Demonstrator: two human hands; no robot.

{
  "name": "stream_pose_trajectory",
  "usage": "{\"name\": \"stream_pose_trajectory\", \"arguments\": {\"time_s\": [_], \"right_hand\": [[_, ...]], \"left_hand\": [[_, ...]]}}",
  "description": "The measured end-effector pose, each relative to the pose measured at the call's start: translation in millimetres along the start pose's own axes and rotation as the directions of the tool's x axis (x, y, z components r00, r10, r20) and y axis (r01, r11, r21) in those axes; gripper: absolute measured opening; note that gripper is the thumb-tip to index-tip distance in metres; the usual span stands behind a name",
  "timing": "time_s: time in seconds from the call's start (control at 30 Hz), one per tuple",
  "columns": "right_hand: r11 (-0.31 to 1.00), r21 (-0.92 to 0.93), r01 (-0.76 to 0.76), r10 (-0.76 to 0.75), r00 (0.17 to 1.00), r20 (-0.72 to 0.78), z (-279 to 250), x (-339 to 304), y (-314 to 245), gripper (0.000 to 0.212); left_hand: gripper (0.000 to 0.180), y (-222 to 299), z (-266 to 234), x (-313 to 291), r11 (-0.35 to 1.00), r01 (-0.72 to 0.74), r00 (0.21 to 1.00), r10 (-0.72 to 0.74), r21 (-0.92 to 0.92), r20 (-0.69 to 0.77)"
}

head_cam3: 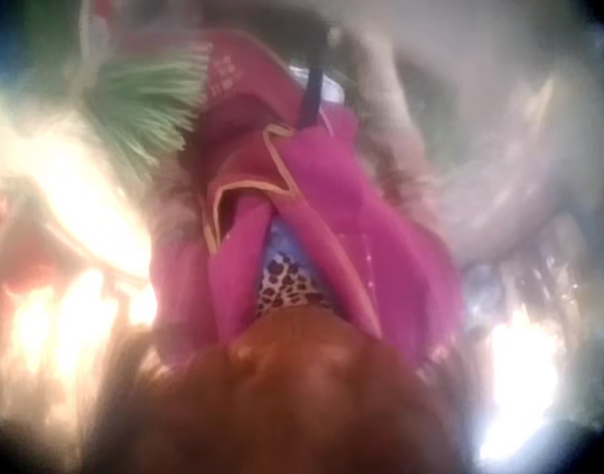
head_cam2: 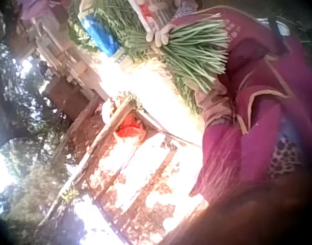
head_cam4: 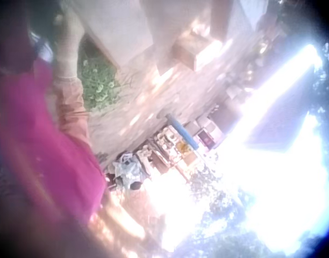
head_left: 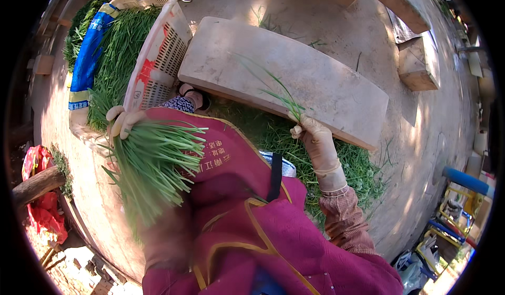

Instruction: The person picks through bundles of green chives by hand, removing stray or dry leaves and checking the stalks before placing them into a plastic crate.

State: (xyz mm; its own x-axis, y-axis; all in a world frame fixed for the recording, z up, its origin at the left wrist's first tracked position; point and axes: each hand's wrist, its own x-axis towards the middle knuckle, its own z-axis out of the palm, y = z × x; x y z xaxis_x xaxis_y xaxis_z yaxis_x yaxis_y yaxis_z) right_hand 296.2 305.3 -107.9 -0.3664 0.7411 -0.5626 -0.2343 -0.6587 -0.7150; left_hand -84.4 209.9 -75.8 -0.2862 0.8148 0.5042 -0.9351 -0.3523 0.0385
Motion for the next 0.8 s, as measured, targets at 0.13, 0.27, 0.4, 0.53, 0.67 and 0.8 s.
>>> {"name": "stream_pose_trajectory", "arguments": {"time_s": [0.13, 0.27, 0.4, 0.53, 0.67, 0.8], "right_hand": [[0.997, 0.018, 0.069, -0.070, 0.996, 0.051, 42, -11, -16, 0.036], [0.989, -0.098, 0.109, -0.103, 0.992, 0.068, 77, -19, -24, 0.031], [0.957, -0.220, 0.191, -0.170, 0.979, 0.112, 108, -28, -28, 0.027], [0.950, -0.253, 0.183, -0.156, 0.980, 0.124, 101, -33, -22, 0.024], [0.248, -0.910, 0.332, -0.394, 0.893, 0.219, 33, -22, -12, 0.032], [0.691, -0.661, 0.293, -0.032, 0.926, 0.377, 48, -17, -53, 0.069]], "left_hand": [[0.026, -27, 2, -6, 0.994, 0.101, 0.978, -0.105, -0.033, -0.182], [0.027, -28, -17, -15, 0.984, 0.180, 0.966, -0.175, 0.012, -0.190], [0.021, -41, -2, -12, 0.980, 0.177, 0.902, -0.124, 0.092, -0.414], [0.016, -49, 19, -7, 0.983, 0.129, 0.813, -0.030, 0.130, -0.581], [0.014, -41, 16, 4, 0.969, 0.244, 0.706, -0.157, 0.029, -0.690], [0.020, -55, 26, 17, 0.898, 0.421, 0.487, -0.104, 0.128, -0.867]]}}
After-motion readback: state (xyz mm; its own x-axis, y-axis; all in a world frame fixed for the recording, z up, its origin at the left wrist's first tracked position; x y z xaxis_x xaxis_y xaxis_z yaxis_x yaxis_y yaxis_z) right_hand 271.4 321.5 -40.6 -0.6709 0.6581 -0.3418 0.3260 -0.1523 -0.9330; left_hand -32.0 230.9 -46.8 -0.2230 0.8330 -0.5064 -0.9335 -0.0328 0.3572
